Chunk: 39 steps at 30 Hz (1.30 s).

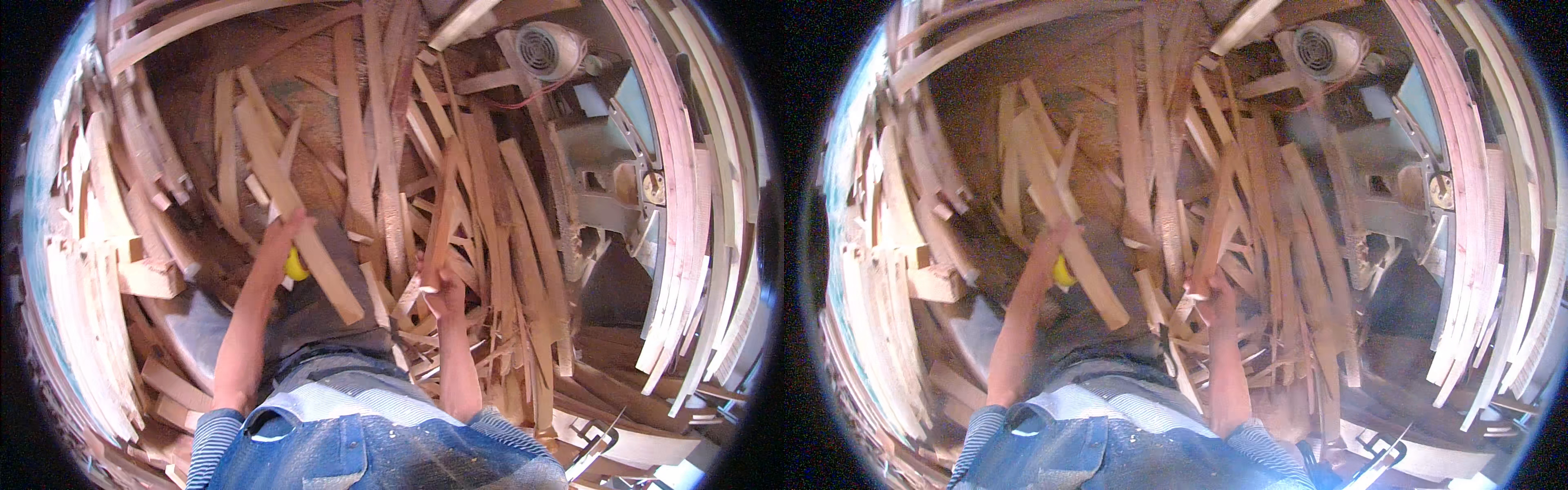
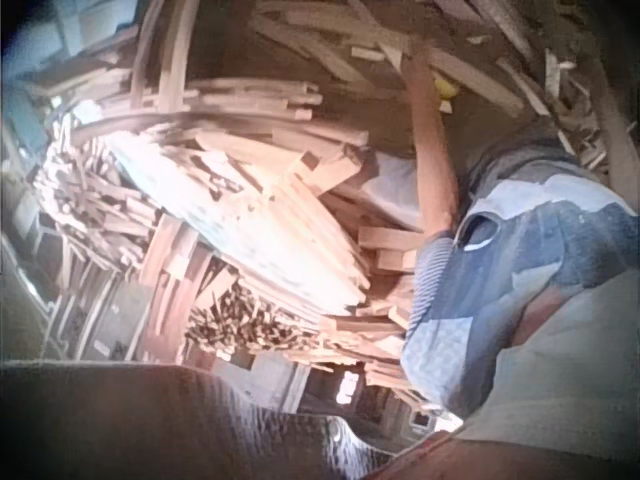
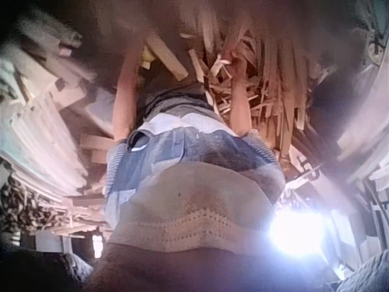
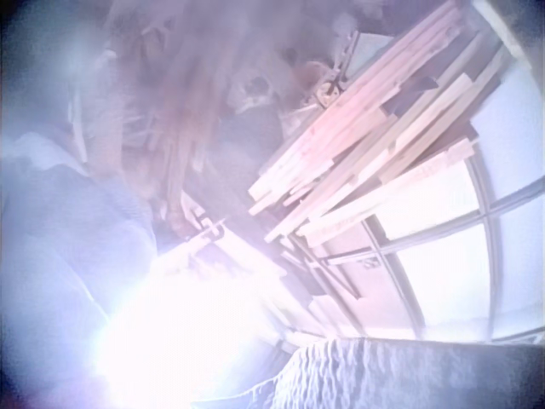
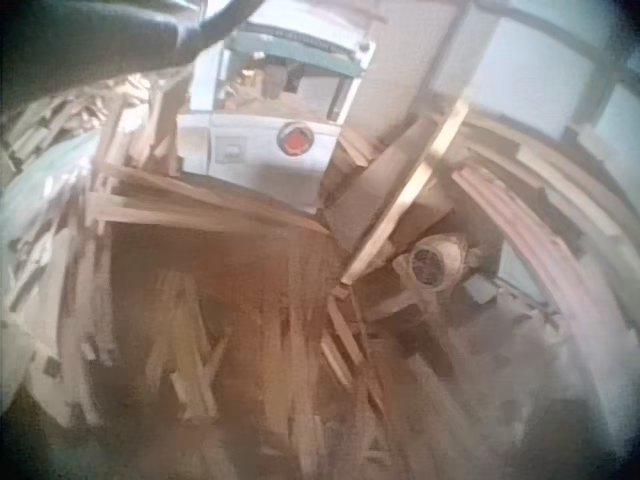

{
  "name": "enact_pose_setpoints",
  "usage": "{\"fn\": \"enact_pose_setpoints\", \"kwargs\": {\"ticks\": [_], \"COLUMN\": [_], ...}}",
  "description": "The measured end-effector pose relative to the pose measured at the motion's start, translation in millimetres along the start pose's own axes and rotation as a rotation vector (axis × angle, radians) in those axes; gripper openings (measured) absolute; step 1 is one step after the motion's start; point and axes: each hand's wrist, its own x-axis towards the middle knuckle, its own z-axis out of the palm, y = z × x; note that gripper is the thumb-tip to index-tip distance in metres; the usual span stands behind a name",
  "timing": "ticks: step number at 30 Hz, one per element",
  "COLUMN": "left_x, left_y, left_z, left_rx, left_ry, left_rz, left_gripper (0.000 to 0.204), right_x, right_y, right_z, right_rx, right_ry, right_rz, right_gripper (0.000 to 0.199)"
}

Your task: The person sorts through a pile of wood planks by hand, picking up individual pieces, measuring some with a tape measure, and stacking them.

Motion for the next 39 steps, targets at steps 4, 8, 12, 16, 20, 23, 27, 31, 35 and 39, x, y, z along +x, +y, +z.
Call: {"fn": "enact_pose_setpoints", "kwargs": {"ticks": [4, 8, 12, 16, 20, 23, 27, 31, 35, 39], "left_x": [-48.3, -63.4, -109.8, -133.2, -180.8, -217.3, -248.5, -274.3, -304.8, -315.5], "left_y": [39.0, 39.0, 77.3, 83.5, 86.5, 83.6, 71.9, 62.2, 59.2, 49.0], "left_z": [21.4, 5.2, -4.7, -29.2, -65.5, -91.8, -109.4, -119.0, -146.5, -199.3], "left_rx": [0.075, 0.092, 0.06, -0.086, -0.262, -0.386, -0.407, -0.354, -0.305, 0.119], "left_ry": [-0.002, -0.001, -0.03, 0.003, 0.035, 0.094, 0.149, 0.196, 0.322, 0.803], "left_rz": [0.142, 0.263, 0.426, 0.597, 0.687, 0.73, 0.863, 1.026, 1.164, 1.107], "left_gripper": [0.043, 0.044, 0.06, 0.053, 0.053, 0.052, 0.052, 0.051, 0.059, 0.08], "right_x": [29.2, -19.2, -54.4, -72.6, -83.7, -85.7, -104.5, -122.6, -145.8, -138.1], "right_y": [10.2, 33.4, 66.3, 102.6, 129.4, 142.0, 165.9, 214.2, 267.9, 307.3], "right_z": [29.7, 120.7, 178.9, 206.6, 231.3, 244.4, 294.9, 363.2, 413.0, 454.6], "right_rx": [-0.516, -0.719, -1.118, -1.318, -1.471, -1.52, -1.453, -1.439, -1.432, -1.688], "right_ry": [0.056, -0.125, -0.144, -0.446, -0.68, -0.86, -0.994, -1.173, -1.379, -1.629], "right_rz": [-0.111, -0.121, -0.239, -0.282, -0.295, -0.261, -0.02, -0.052, -0.042, -0.617], "right_gripper": [0.066, 0.077, 0.081, 0.074, 0.07, 0.069, 0.076, 0.081, 0.079, 0.072]}}
